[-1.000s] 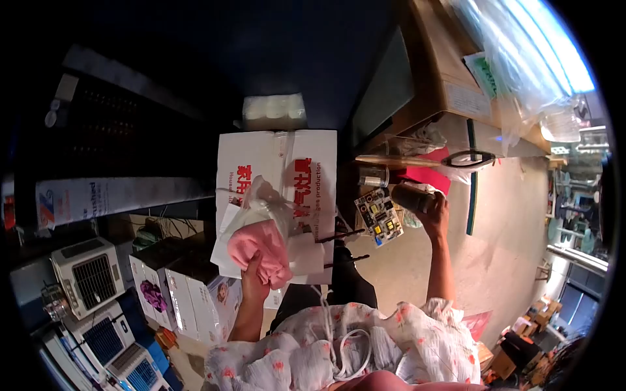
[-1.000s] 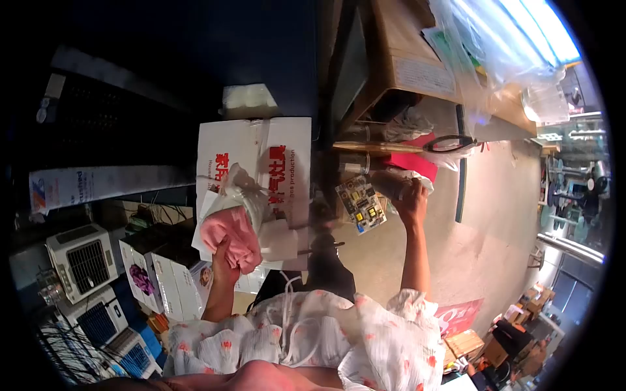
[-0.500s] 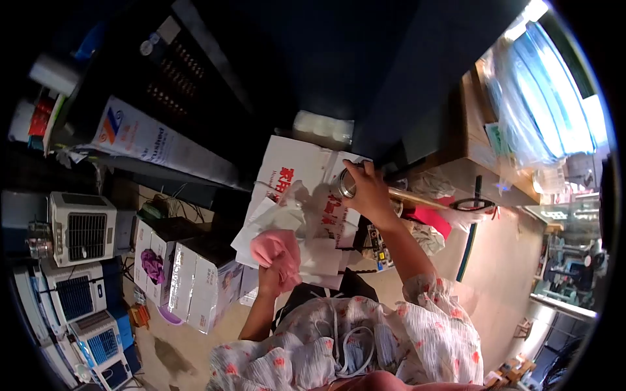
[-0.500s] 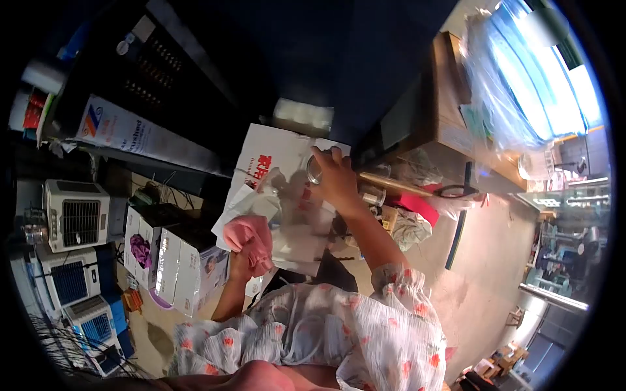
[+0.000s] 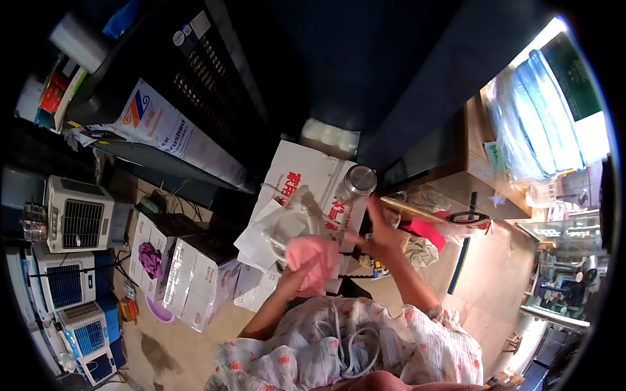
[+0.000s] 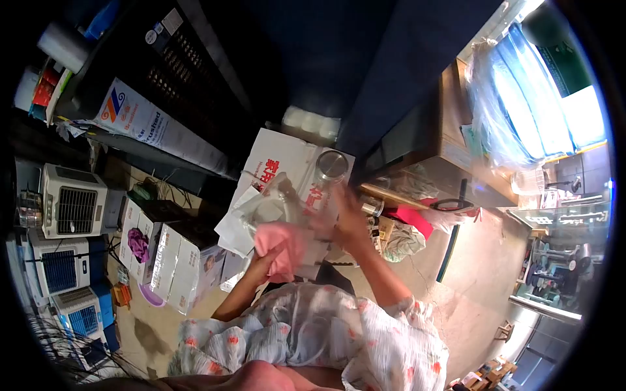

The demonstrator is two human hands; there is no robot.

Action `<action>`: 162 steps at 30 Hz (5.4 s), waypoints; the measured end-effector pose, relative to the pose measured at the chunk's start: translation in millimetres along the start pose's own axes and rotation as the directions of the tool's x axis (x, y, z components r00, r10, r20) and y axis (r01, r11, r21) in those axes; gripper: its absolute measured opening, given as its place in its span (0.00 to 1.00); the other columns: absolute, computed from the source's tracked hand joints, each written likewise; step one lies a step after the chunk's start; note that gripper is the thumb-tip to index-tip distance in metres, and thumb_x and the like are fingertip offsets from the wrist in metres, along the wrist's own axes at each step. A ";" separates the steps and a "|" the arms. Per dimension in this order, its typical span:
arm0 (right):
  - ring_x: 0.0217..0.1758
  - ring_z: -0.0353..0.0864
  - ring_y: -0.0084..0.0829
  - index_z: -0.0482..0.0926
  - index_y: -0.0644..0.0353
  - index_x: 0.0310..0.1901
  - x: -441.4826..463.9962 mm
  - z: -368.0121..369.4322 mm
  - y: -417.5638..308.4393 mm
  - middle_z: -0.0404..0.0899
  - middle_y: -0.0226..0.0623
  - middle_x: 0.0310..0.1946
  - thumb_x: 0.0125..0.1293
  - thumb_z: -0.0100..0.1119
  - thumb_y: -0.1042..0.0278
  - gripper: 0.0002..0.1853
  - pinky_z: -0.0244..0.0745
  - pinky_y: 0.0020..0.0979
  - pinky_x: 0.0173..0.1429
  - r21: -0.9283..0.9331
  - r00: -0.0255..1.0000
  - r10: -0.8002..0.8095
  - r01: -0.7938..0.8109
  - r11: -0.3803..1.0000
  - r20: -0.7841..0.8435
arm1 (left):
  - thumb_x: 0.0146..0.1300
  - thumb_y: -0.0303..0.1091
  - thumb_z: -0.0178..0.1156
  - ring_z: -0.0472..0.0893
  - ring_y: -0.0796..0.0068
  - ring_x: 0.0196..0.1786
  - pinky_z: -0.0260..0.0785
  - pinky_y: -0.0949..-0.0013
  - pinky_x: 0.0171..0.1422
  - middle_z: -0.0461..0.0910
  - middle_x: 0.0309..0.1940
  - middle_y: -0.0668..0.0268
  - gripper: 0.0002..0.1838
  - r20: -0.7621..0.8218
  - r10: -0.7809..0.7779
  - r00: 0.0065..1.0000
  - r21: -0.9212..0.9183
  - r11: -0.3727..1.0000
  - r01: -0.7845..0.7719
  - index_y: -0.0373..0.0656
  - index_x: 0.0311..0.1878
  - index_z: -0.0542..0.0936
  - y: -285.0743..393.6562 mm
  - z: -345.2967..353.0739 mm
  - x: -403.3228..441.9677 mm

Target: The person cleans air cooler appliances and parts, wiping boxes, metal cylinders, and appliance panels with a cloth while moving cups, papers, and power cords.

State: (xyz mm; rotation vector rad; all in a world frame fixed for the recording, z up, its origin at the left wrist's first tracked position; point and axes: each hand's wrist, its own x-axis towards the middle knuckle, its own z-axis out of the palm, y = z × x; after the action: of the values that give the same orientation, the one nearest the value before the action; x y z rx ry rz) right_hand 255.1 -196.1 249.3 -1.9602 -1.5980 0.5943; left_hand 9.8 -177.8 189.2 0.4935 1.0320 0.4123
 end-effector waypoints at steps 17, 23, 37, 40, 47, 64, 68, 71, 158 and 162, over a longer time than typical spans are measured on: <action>0.51 0.74 0.40 0.77 0.43 0.48 38.3 -33.5 20.3 0.76 0.33 0.45 0.50 0.54 0.77 0.23 0.73 0.39 0.48 -0.251 0.914 -0.143 0.047 0.967 -0.379 | 0.31 0.36 0.78 0.68 0.57 0.61 0.60 0.64 0.66 0.66 0.59 0.51 0.54 0.424 0.576 0.699 0.547 0.452 -0.704 0.33 0.64 0.59 67.8 124.2 173.3; 0.43 0.75 0.39 0.79 0.43 0.42 88.9 -24.6 25.7 0.74 0.32 0.40 0.52 0.53 0.68 0.14 0.75 0.40 0.39 -0.467 0.962 -0.257 0.187 0.864 -0.092 | 0.33 0.34 0.76 0.73 0.61 0.55 0.66 0.64 0.61 0.71 0.53 0.56 0.47 0.409 0.529 0.743 0.415 0.617 -0.668 0.36 0.59 0.63 90.9 138.0 138.9; 0.48 0.76 0.45 0.78 0.51 0.47 75.0 -28.9 90.4 0.75 0.40 0.46 0.53 0.56 0.68 0.17 0.73 0.41 0.51 -0.417 0.949 0.171 -0.273 0.867 -0.266 | 0.32 0.36 0.77 0.72 0.58 0.57 0.65 0.65 0.61 0.70 0.54 0.52 0.49 0.420 0.586 0.693 0.648 0.341 -0.681 0.35 0.60 0.63 81.7 130.3 156.0; 0.49 0.74 0.48 0.73 0.53 0.52 54.4 -71.0 84.8 0.74 0.47 0.46 0.53 0.60 0.67 0.22 0.72 0.42 0.51 -0.145 0.945 0.195 -0.239 0.960 -0.262 | 0.31 0.36 0.78 0.70 0.56 0.60 0.62 0.66 0.64 0.68 0.57 0.50 0.56 0.482 0.588 0.650 0.642 0.268 -0.719 0.32 0.65 0.58 81.7 123.1 161.0; 0.55 0.71 0.49 0.67 0.54 0.56 73.1 -207.3 -42.2 0.69 0.45 0.54 0.53 0.64 0.65 0.28 0.70 0.45 0.54 -0.306 0.805 -0.231 0.064 0.950 -0.547 | 0.36 0.39 0.77 0.66 0.51 0.63 0.57 0.59 0.67 0.65 0.60 0.45 0.55 0.544 0.731 0.412 0.591 0.015 -0.807 0.30 0.66 0.56 74.5 101.1 133.4; 0.67 0.58 0.26 0.63 0.39 0.65 172.9 -84.0 49.9 0.57 0.23 0.67 0.45 0.63 0.47 0.41 0.55 0.48 0.63 -0.887 0.751 -0.593 0.022 0.462 -0.290 | 0.49 0.31 0.70 0.67 0.56 0.61 0.61 0.60 0.64 0.68 0.56 0.51 0.34 0.287 0.788 0.545 0.715 0.202 -0.670 0.36 0.59 0.66 -47.5 -36.8 75.8; 0.67 0.59 0.30 0.63 0.47 0.64 175.1 -118.1 22.5 0.60 0.31 0.65 0.51 0.61 0.58 0.36 0.56 0.46 0.65 -0.880 0.865 -0.461 0.048 0.472 -0.200 | 0.50 0.28 0.68 0.69 0.59 0.57 0.66 0.63 0.58 0.67 0.56 0.52 0.32 0.142 0.752 0.644 0.665 0.410 -0.624 0.35 0.59 0.66 -62.0 -69.8 63.3; 0.69 0.55 0.42 0.60 0.51 0.65 221.4 -246.1 -55.0 0.57 0.37 0.66 0.59 0.48 0.51 0.32 0.48 0.54 0.68 -0.876 0.509 -0.713 -0.266 0.403 -0.483 | 0.52 0.25 0.66 0.74 0.66 0.48 0.70 0.67 0.50 0.67 0.55 0.56 0.32 0.083 0.710 0.700 0.635 0.503 -0.586 0.36 0.60 0.64 -62.4 -74.8 54.1; 0.39 0.79 0.32 0.74 0.67 0.50 228.0 -41.5 -414.4 0.77 0.44 0.43 0.52 0.54 0.86 0.21 0.78 0.29 0.37 0.072 0.692 -0.722 0.718 0.692 0.031 | 0.55 0.42 0.61 0.81 0.63 0.42 0.72 0.64 0.48 0.82 0.37 0.57 0.18 -0.604 0.239 0.761 0.395 0.918 0.026 0.41 0.45 0.78 -294.9 -276.2 -157.0; 0.21 0.71 0.25 0.74 0.62 0.47 238.8 -29.3 -392.0 0.74 0.37 0.28 0.61 0.51 0.71 0.13 0.65 0.26 0.21 0.195 0.922 -0.382 0.385 0.902 -0.054 | 0.56 0.42 0.60 0.81 0.62 0.43 0.72 0.65 0.48 0.82 0.39 0.56 0.20 -0.632 0.229 0.740 0.386 0.922 0.044 0.40 0.47 0.78 -294.6 -317.8 -177.9</action>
State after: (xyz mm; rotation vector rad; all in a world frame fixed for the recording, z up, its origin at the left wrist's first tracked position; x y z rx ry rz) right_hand 30.5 94.2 526.5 -1.4446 -1.7761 0.5530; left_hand -325.1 -453.9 13.1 0.7764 1.8223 0.4992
